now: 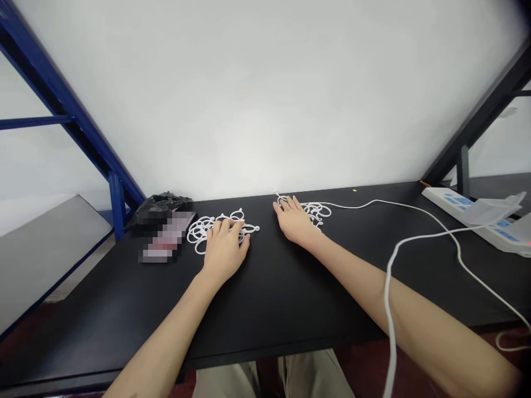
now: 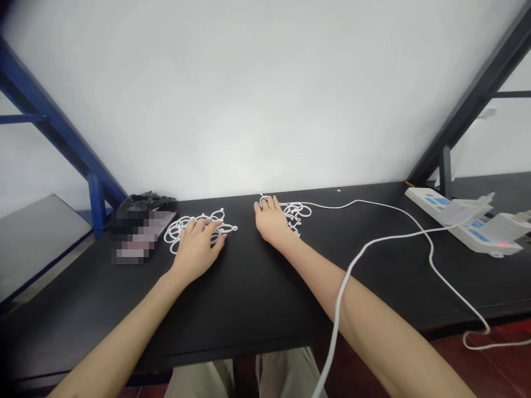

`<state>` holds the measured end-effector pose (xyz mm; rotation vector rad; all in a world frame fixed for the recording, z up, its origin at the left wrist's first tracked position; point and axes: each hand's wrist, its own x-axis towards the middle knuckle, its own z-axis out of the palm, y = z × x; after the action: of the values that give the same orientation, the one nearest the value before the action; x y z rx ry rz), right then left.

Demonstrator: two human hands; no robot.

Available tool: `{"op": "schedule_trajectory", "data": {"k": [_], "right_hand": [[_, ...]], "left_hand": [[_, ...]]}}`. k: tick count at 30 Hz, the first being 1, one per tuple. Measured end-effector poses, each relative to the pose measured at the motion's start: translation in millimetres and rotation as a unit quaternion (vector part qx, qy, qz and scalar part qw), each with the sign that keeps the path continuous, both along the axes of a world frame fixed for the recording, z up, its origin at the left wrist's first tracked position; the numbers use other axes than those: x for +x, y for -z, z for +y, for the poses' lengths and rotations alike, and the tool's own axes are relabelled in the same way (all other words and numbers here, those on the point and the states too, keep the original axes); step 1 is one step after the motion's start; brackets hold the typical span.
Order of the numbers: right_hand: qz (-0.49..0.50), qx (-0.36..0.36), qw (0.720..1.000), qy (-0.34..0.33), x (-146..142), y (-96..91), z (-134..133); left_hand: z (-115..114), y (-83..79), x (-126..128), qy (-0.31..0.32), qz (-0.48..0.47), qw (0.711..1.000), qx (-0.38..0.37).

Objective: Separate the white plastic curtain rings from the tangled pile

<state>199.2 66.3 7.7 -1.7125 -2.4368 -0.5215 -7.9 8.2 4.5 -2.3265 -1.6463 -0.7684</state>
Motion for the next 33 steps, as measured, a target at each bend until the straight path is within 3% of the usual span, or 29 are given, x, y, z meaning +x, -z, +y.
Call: {"op": "schedule_trajectory", "data": {"k": [6,10,12,14,16,20,33], "right_hand": [[-0.002,0.033,0.999,-0.014,-10.4,-8.6,-5.7],[0.038,0.055,0.994,-0.084,-10.9,-15.7,-31.2],[0.139,0.045,0.972,-0.182,-12.2,-17.5,-47.2],[0.254,0.025,0.932,-0.256,-14.1,-18.1,-62.4],[0.34,0.017,0.894,-0.292,-15.4,-18.7,-74.0],[0.454,-0.024,0.846,-0.277,-13.7,-21.8,-82.1],[0.498,-0.046,0.824,-0.266,-15.4,-21.2,-80.0]], "left_hand": [[0.3,-2.0,-2.0,-0.002,-0.006,1.0,-0.011],[-2.2,-5.7,1.0,0.03,-0.042,0.999,-0.014],[-5.1,-7.8,4.3,0.084,-0.074,0.994,-0.017],[-8.7,-9.6,7.6,0.146,-0.101,0.984,-0.028],[-11.7,-10.9,9.8,0.187,-0.118,0.974,-0.041],[-14.2,-12.0,10.4,0.199,-0.132,0.969,-0.058],[-17.6,-18.5,11.7,0.201,-0.125,0.968,-0.078]]}}
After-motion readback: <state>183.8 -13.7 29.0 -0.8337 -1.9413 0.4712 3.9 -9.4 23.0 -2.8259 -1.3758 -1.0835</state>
